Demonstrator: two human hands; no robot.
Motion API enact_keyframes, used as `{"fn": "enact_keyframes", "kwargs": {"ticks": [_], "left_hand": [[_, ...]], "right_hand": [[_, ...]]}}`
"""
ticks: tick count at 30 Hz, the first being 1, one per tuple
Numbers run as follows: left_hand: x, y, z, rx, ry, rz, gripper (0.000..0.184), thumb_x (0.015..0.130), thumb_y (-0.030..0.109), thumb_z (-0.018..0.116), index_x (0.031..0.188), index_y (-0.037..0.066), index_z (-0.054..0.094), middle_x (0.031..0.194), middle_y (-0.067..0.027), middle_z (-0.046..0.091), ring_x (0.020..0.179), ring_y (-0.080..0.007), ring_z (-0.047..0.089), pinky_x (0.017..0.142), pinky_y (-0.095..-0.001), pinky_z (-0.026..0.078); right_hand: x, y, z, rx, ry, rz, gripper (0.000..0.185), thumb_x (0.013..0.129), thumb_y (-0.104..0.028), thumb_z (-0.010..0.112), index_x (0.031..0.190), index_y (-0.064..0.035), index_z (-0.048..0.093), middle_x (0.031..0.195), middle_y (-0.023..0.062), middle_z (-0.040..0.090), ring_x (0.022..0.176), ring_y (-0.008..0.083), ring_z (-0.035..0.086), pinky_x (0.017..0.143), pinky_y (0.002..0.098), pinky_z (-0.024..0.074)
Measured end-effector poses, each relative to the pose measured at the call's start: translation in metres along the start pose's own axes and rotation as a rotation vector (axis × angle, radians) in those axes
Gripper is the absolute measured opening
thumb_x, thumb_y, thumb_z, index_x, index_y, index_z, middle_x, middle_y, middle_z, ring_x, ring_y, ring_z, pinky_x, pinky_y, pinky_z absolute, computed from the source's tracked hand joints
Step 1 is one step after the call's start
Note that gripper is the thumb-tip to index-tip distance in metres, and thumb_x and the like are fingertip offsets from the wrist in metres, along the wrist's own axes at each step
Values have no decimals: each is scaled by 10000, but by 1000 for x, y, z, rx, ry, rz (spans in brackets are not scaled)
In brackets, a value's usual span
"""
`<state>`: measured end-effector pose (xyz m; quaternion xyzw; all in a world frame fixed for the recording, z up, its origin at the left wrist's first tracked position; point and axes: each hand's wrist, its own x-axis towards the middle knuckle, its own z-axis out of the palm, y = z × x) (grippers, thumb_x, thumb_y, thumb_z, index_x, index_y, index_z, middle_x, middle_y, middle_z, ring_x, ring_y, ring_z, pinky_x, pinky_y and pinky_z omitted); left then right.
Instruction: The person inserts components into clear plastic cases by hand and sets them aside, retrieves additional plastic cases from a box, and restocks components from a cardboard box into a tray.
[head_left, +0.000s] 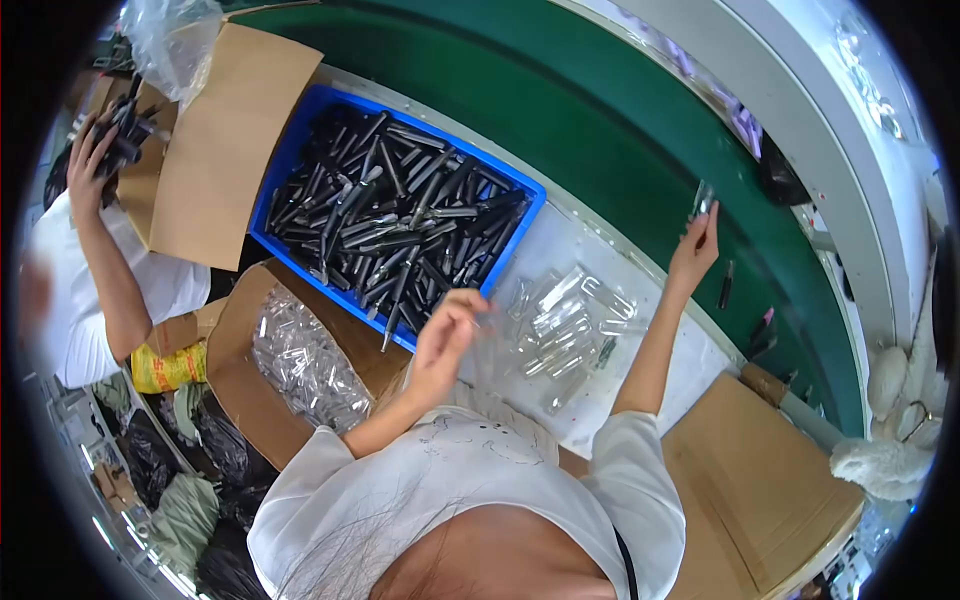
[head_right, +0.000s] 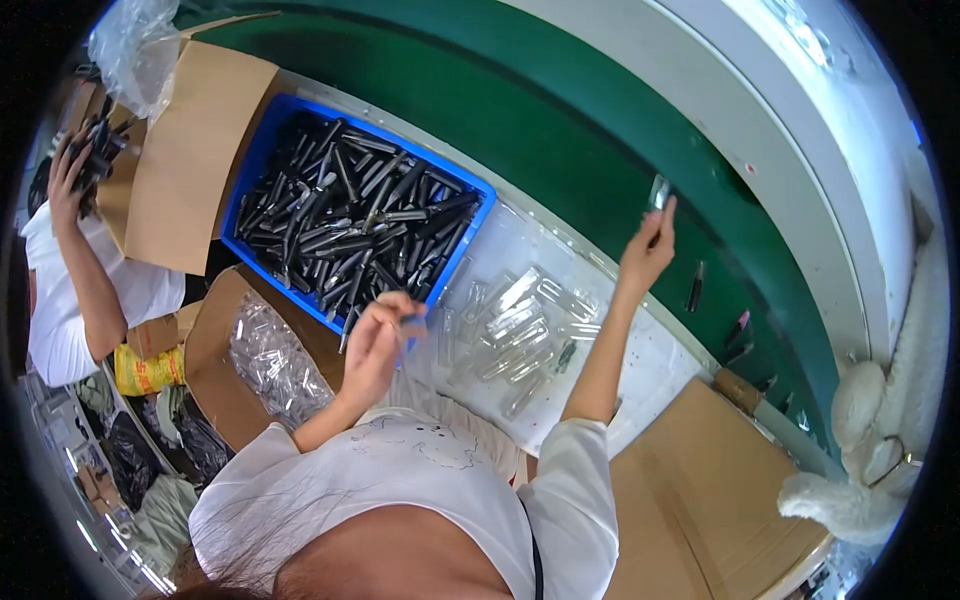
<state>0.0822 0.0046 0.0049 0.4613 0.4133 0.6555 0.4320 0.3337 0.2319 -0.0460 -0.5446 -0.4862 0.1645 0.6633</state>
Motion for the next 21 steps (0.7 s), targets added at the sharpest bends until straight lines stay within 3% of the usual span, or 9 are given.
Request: {"fn": "enact_keyframes", "kwargs": {"ticks": [1, 5, 6, 8, 12, 14, 17, 20, 21], "left_hand": [[4, 6, 3, -190, 19, -118, 174, 919, 256, 422, 882, 86, 417, 1120, -122, 453, 963, -256, 547, 867, -397, 422], [10, 15, 0, -372, -83, -296, 164, 937, 262, 364, 920, 100, 382, 1189, -191, 437, 926, -251, 552, 817, -391, 449], [9, 16, 2, -373, -95, -305, 164, 937, 262, 364, 920, 100, 382, 1189, -191, 437, 926, -251, 552, 817, -391, 449], [7, 18, 8, -396, -160, -297, 164, 939, 258, 362, 914, 97, 384, 1171, -196, 448, 861, -231, 551, 762, -368, 456], [2, 20, 8, -420, -241, -286, 177, 941, 266, 362, 920, 92, 390, 1180, -177, 456, 881, -215, 557, 820, -373, 449], [-1, 20, 7, -404, -241, -279, 171, 941, 258, 366, 918, 91, 392, 1187, -176, 453, 880, -216, 557, 815, -366, 449], [-11, 25, 6, -410, -177, -255, 158, 924, 232, 424, 875, 81, 430, 1168, -154, 464, 919, -225, 540, 808, -363, 444], [-16, 23, 2, -242, -123, -74, 155, 899, 191, 485, 821, 57, 486, 1105, -120, 476, 920, -204, 514, 804, -333, 428], [-19, 15, -10, -88, -105, 25, 163, 873, 154, 532, 773, 25, 524, 976, -81, 502, 894, -166, 481, 761, -289, 409]], "right_hand": [[-14, -50, 2, 50, -68, 48, 343, 897, -143, 460, 1223, -39, 486, 755, 81, 528, 661, 133, 454, 596, 259, 386], [-69, -156, -25, 8, -175, -173, 346, 892, -125, 465, 1218, -10, 485, 860, 80, 503, 714, 140, 437, 588, 245, 364], [-79, -168, -34, 0, -164, -168, 346, 892, -125, 465, 1218, -10, 485, 860, 80, 503, 714, 140, 437, 588, 245, 364], [-93, -184, -47, 31, -147, -355, 359, 884, -138, 484, 1207, 19, 485, 860, 93, 499, 721, 153, 441, 589, 243, 358], [-109, -200, -70, 6, -144, -303, 425, 900, -246, 464, 1218, 35, 464, 863, 65, 490, 727, 134, 420, 627, 228, 351], [-111, -199, -75, 9, -119, -314, 380, 868, -161, 515, 1198, 26, 493, 873, 102, 492, 732, 166, 448, 600, 251, 363], [-99, -179, -56, -149, -36, -336, 366, 859, -168, 526, 1196, -25, 516, 858, 100, 488, 712, 190, 454, 613, 279, 376], [-54, -64, -17, -432, -50, -274, 319, 859, -184, 507, 1158, -87, 557, 832, 141, 527, 736, 263, 516, 652, 359, 423], [-43, -10, -9, -577, -59, -201, 308, 858, -192, 502, 1143, -97, 569, 834, 158, 542, 754, 285, 534, 669, 386, 437]]}}
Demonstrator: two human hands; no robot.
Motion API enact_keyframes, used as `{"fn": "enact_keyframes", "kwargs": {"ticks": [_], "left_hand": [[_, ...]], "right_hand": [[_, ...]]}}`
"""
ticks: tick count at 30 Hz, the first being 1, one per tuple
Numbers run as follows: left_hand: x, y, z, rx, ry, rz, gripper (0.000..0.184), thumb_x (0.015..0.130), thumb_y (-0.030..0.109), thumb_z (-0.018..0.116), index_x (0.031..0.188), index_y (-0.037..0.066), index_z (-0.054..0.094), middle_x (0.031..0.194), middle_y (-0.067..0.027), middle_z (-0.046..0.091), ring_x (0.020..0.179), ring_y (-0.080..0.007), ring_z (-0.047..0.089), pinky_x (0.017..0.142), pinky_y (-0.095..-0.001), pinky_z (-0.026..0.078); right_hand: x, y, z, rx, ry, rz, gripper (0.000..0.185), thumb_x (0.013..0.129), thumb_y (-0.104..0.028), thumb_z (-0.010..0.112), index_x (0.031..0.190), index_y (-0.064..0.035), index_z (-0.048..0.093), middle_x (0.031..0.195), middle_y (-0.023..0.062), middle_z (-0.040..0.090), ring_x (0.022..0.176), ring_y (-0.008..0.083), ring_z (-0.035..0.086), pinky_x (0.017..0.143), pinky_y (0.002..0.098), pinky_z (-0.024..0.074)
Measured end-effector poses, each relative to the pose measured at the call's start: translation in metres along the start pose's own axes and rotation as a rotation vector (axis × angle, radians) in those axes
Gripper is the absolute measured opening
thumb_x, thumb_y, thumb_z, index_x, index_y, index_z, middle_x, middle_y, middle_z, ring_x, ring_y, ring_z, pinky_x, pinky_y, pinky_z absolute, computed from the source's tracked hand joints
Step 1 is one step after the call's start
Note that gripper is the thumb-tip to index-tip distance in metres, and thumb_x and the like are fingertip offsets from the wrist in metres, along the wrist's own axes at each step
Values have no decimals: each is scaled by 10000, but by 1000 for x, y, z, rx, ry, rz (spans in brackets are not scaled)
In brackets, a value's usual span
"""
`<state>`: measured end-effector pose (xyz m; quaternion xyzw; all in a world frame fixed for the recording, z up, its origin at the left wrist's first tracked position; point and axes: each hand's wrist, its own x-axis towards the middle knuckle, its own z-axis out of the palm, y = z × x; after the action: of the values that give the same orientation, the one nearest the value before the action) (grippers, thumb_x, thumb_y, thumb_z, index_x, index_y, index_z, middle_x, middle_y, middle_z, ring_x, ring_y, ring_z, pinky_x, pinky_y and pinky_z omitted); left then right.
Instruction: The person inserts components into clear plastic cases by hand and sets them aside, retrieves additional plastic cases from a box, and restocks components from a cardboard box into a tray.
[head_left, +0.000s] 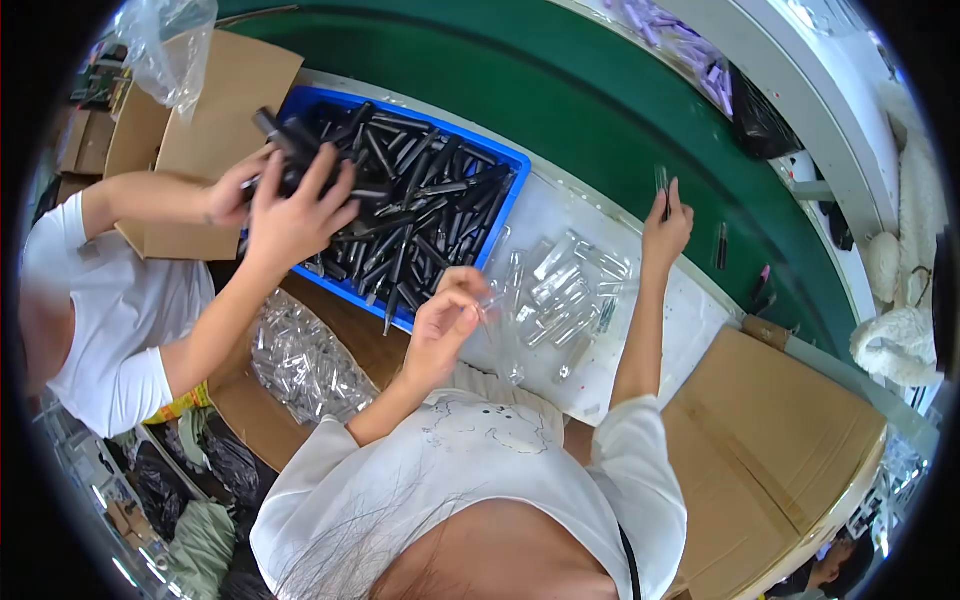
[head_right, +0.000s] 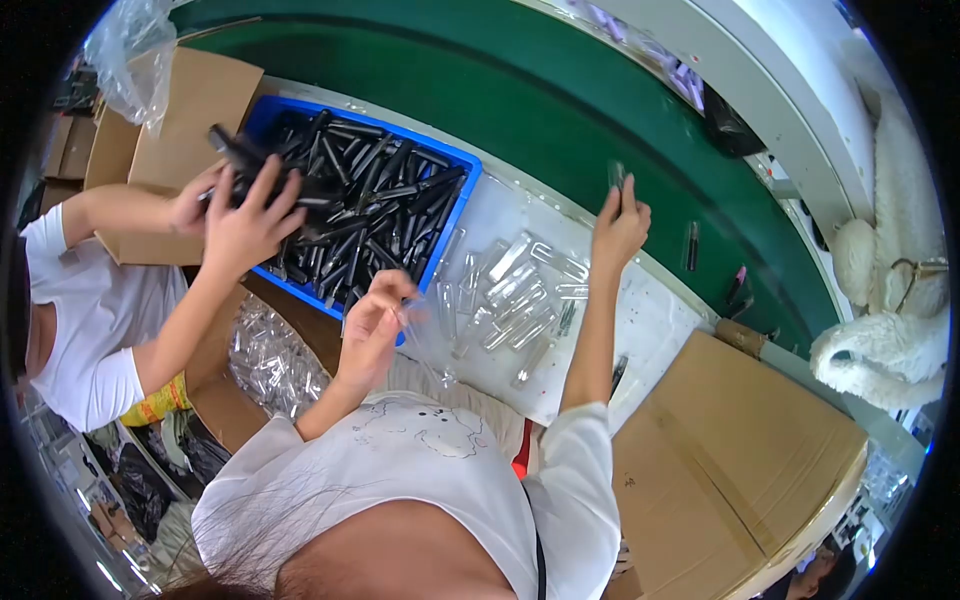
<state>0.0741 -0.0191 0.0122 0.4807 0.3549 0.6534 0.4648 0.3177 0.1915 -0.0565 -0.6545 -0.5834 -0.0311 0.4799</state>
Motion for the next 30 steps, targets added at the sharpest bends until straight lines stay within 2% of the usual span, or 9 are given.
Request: {"fn": "enact_keyframes", "kwargs": {"ticks": [2, 6, 11, 13, 15, 18, 19, 23, 30], "left_hand": [[-12, 3, -19, 45, -36, -25, 158, 866, 139, 540, 773, 13, 528, 914, -73, 509, 846, -148, 475, 728, -269, 399], [-41, 14, -33, 41, 10, -140, 141, 844, 107, 569, 763, -4, 535, 765, -59, 533, 720, -115, 483, 640, -236, 384], [-63, 15, -46, -15, 155, -170, 128, 838, 103, 577, 769, -2, 549, 755, -72, 561, 664, -111, 508, 625, -237, 406], [-68, 15, -46, -27, 199, -186, 158, 819, 144, 606, 739, 26, 536, 730, -77, 549, 622, -125, 495, 587, -242, 395], [-67, 12, -50, -69, 176, -202, 137, 829, 120, 589, 755, 14, 545, 753, -81, 561, 654, -125, 513, 617, -245, 411], [-60, 13, -53, -126, 112, -210, 112, 842, 90, 563, 775, 2, 553, 772, -88, 573, 687, -129, 534, 649, -253, 429], [-56, 14, -54, -141, 71, -204, 105, 846, 84, 555, 780, 3, 552, 768, -89, 574, 689, -134, 538, 651, -257, 431], [-51, 21, -58, -143, 54, -151, 111, 858, 85, 537, 785, 2, 543, 751, -89, 571, 678, -137, 536, 648, -262, 432], [-42, 9, -66, -3, 348, -72, 147, 884, 160, 514, 832, 27, 482, 694, -45, 508, 646, -128, 493, 605, -261, 405]], "right_hand": [[1, 63, 50, -327, -81, 139, 318, 851, -218, 501, 1140, -103, 568, 835, 184, 555, 778, 319, 550, 697, 414, 454], [-13, 134, 88, -359, 72, 296, 343, 836, -251, 527, 1149, -115, 552, 821, 206, 543, 785, 354, 531, 715, 436, 458], [13, 126, 104, -360, 76, 310, 364, 835, -258, 541, 1136, -55, 523, 886, 222, 521, 826, 366, 503, 728, 449, 438], [24, 87, 105, -620, 272, 266, 359, 835, -245, 551, 1125, -36, 521, 936, 229, 512, 834, 371, 501, 722, 430, 431], [33, 39, 99, -217, 323, -111, 323, 827, -247, 570, 1071, -38, 550, 917, 197, 531, 848, 343, 506, 741, 403, 419], [-13, -79, 100, 716, -238, -156, 262, 786, -258, 615, 913, -28, 610, 860, 147, 555, 801, 308, 524, 698, 403, 416], [-29, -112, 93, 503, -348, -466, 274, 763, -283, 636, 856, -26, 622, 848, 150, 551, 793, 298, 524, 665, 407, 411], [-103, -169, 105, 12, -523, -507, 411, 764, -351, 620, 879, 42, 584, 899, 131, 500, 833, 278, 509, 757, 387, 358], [-116, -185, 35, 622, -554, -31, 310, 853, -191, 540, 1077, 22, 543, 872, 174, 593, 756, 300, 579, 686, 355, 442]]}}
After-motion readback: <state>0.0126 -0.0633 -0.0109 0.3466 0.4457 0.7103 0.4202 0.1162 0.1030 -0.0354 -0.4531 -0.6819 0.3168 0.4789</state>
